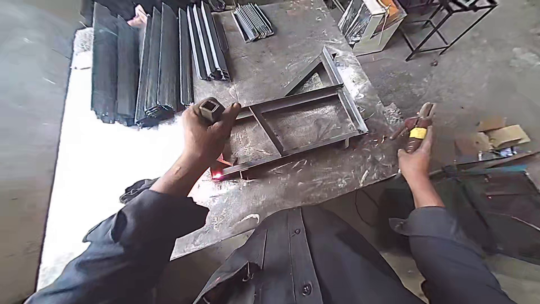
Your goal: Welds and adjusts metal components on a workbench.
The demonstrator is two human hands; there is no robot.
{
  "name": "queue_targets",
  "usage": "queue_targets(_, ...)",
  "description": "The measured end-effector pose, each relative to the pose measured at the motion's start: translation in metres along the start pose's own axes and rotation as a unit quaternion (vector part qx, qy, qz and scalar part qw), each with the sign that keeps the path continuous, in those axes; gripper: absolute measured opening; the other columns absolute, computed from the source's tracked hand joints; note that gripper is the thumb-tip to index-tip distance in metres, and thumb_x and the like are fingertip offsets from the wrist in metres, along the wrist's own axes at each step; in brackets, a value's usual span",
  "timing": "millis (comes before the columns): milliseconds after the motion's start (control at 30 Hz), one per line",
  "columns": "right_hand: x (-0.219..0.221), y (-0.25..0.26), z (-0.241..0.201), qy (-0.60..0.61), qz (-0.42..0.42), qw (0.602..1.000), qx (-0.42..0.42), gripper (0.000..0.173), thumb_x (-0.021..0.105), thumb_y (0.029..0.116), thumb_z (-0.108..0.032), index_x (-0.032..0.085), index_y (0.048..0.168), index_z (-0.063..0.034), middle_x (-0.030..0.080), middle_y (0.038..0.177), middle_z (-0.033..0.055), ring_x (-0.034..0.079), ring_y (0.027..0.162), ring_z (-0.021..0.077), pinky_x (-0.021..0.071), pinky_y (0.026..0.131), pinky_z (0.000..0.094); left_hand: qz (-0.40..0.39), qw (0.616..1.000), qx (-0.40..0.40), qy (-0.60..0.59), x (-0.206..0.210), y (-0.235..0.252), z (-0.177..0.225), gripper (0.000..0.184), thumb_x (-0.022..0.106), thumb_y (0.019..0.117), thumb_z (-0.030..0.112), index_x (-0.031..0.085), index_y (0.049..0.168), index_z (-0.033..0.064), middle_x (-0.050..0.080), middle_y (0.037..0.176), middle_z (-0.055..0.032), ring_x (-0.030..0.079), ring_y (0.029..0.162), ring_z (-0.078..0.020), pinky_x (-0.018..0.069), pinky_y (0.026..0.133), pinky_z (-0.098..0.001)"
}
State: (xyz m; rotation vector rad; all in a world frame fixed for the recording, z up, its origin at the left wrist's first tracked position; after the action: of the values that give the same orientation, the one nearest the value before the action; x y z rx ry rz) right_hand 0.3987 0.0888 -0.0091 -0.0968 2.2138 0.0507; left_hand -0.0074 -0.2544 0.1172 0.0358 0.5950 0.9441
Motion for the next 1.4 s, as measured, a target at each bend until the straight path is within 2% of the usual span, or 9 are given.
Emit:
queue_targets(333,-0.006,-0.022,-0.024,0.016,-0.015,0.965,-0.260,0.055,0.064,0.0978,-0.022,0.052,0.145,0.0033,0.047,0.145,0.0360,0.050,0.134,0.0488,0.0431,0.110,0.0564,-0.049,0.917,0.386,0.090,0.077,-0.054,0.090,0.019,0.070,0.0914,0.019,0.069,0.079,0.0057,0.065,0.065,-0.0081,0.064,0.059,-0.0190,0.0520,0.055,-0.0377)
queue_targets(433,-0.004,-0.057,-0.104,0.202,-0.287,0.905,-0.241,0.037,0.045,0.1086,-0.027,0.067,0.124,-0.0012,0.075,0.104,0.0064,0.073,0.093,0.0110,0.0607,0.084,0.0277,-0.125,0.834,0.521,0.133,0.129,-0.070,0.120,0.021,0.063,0.0987,0.024,0.072,0.086,0.0108,0.061,0.065,-0.0065,0.063,0.060,-0.0239,0.0497,0.052,-0.0405)
queue_targets(533,0.006,-0.090,-0.178,0.352,-0.563,0.737,-0.122,0.053,0.028,0.1118,-0.041,0.067,0.124,-0.0061,0.074,0.096,0.0042,0.071,0.086,0.0111,0.0608,0.080,0.0288,-0.180,0.770,0.593,0.152,0.174,-0.086,0.146,0.024,0.057,0.1021,0.020,0.072,0.086,0.0096,0.066,0.072,-0.0094,0.067,0.071,-0.0281,0.0534,0.065,-0.0440)
queue_targets(633,0.021,-0.101,-0.218,0.389,-0.582,0.712,-0.055,0.032,0.044,0.1102,-0.025,0.065,0.120,-0.0018,0.069,0.074,0.0065,0.069,0.065,0.0142,0.0622,0.066,0.0305,-0.208,0.758,0.599,0.155,0.189,-0.105,0.138,0.022,0.053,0.1006,0.009,0.073,0.091,0.0080,0.071,0.092,-0.0099,0.067,0.095,-0.0298,0.0496,0.088,-0.0462)
queue_targets(833,0.051,-0.035,-0.258,-0.063,-0.376,0.845,-0.376,0.024,0.063,0.1022,-0.022,0.059,0.116,-0.0032,0.062,0.081,0.0139,0.062,0.068,0.0259,0.0533,0.063,0.0464,-0.052,0.939,0.248,0.232,0.139,-0.108,0.035,0.027,0.061,0.1016,0.020,0.070,0.123,0.0064,0.066,0.134,-0.0168,0.060,0.130,-0.0328,0.0462,0.111,-0.0547)
queue_targets(1000,0.078,-0.066,-0.354,-0.310,-0.288,0.588,-0.690,0.032,0.068,0.0942,-0.010,0.066,0.125,-0.0021,0.068,0.110,0.0254,0.067,0.104,0.0467,0.0524,0.086,0.0662,-0.005,0.942,-0.222,0.252,0.120,-0.064,-0.033,0.079,0.067,0.0926,0.059,0.055,0.138,-0.0045,0.065,0.123,-0.0261,0.065,0.114,-0.0427,0.0549,0.090,-0.0585)
queue_targets(1133,0.111,-0.152,-0.431,-0.343,-0.174,0.346,-0.855,0.018,0.052,0.1006,-0.007,0.066,0.111,-0.0044,0.065,0.089,0.0208,0.068,0.081,0.0427,0.0518,0.062,0.0573,-0.082,0.912,-0.330,0.227,0.142,-0.050,-0.056,0.082,0.067,0.0901,0.059,0.051,0.140,-0.0037,0.067,0.120,-0.0252,0.065,0.112,-0.0441,0.0533,0.088,-0.0641)
queue_targets(1300,0.163,-0.219,-0.479,-0.336,-0.183,0.308,-0.871,0.044,0.041,0.1051,-0.006,0.059,0.141,-0.0219,0.066,0.110,0.0211,0.067,0.096,0.0441,0.0515,0.073,0.0607,-0.122,0.904,-0.347,0.219,0.145,-0.053,-0.057,0.068,0.064,0.0928,0.041,0.047,0.146,0.0027,0.073,0.102,-0.0188,0.071,0.097,-0.0400,0.0533,0.084,-0.0626)
queue_targets(1400,0.194,-0.196,-0.460,-0.394,-0.195,0.259,-0.860,0.020,0.049,0.0995,-0.003,0.067,0.110,-0.0058,0.066,0.094,0.0209,0.067,0.086,0.0441,0.0506,0.066,0.0613,-0.138,0.899,-0.349,0.224,0.143,-0.050,-0.058,0.072,0.061,0.0951,0.042,0.041,0.152,0.0027,0.074,0.103,-0.0184,0.072,0.098,-0.0389,0.0545,0.085,-0.0606)
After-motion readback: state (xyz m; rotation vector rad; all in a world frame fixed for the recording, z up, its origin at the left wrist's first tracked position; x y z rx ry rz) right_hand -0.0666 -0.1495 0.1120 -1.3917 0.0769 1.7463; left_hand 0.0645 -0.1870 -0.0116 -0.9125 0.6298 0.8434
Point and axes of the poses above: each hand's wrist, its own y-axis towards the middle knuckle, its own x-axis out of the palm, z = x × y, the point moved 4 cm from there along y, towards the middle knuckle
